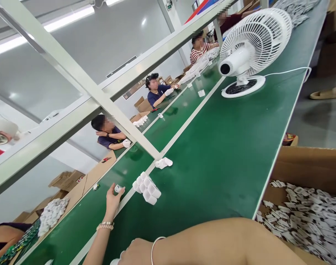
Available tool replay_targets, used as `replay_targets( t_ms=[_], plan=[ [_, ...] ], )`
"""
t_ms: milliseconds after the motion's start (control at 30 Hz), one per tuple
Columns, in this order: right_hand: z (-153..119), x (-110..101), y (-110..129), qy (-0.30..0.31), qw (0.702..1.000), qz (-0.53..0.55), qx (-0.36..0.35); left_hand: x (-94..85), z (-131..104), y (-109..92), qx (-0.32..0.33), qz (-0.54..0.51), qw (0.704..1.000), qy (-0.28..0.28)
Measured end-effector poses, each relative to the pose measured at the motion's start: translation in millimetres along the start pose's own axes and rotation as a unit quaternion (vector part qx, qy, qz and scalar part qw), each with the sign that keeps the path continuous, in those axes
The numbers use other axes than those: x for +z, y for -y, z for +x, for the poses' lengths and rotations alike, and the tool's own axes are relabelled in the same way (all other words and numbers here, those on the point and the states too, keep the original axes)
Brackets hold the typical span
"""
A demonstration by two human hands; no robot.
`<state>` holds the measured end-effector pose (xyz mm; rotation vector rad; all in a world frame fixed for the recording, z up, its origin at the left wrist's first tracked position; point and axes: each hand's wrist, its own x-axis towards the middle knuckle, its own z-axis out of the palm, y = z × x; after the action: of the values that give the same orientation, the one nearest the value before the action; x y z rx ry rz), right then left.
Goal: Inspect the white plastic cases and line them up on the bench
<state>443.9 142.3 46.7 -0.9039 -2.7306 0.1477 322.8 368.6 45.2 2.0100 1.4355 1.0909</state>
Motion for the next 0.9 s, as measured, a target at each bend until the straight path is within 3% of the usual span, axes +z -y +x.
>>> replay_targets(
  t_ms=[67, 133, 200, 233, 300, 400, 500, 700, 900],
  plan=[
    [0.0, -0.4, -0.6, 0.008, 1.0, 0.005, 0.005, 0.7, -9.2, -14.8, 0.067, 0.012, 0.996, 0.062],
    [0.1, 0.8, -1.1, 0.009, 1.0, 0.015, 0.011, 3.0, -22.3, -30.3, 0.124, 0.008, 0.977, 0.173],
    [0.2, 3.6, -1.3, -0.003, 0.999, 0.03, 0.012, 9.6, -35.0, -43.6, 0.138, -0.003, 0.955, 0.261],
    [0.2, 5.4, -1.1, -0.01, 0.999, 0.038, 0.013, 14.2, -39.9, -48.8, 0.135, -0.003, 0.95, 0.28],
    [0.0, 8.7, 0.1, -0.018, 0.998, 0.051, 0.019, 23.1, -46.0, -55.4, 0.127, 0.007, 0.952, 0.277],
    [-1.4, 10.4, 2.5, -0.016, 0.998, 0.061, 0.03, 25.0, -51.0, -54.6, 0.112, 0.014, 0.968, 0.223],
    [-3.5, 8.0, 3.4, -0.01, 0.997, 0.069, 0.029, 5.9, -65.8, -39.0, 0.095, -0.032, 0.978, 0.181],
    [-3.4, 9.0, 2.1, -0.025, 0.994, 0.103, 0.038, -47.2, -124.2, 7.1, 0.044, -0.115, 0.98, 0.154],
    [-1.5, 16.1, 4.3, 0.002, 0.988, 0.146, 0.044, -54.6, -136.7, 11.5, 0.043, -0.081, 0.985, 0.145]
  ],
)
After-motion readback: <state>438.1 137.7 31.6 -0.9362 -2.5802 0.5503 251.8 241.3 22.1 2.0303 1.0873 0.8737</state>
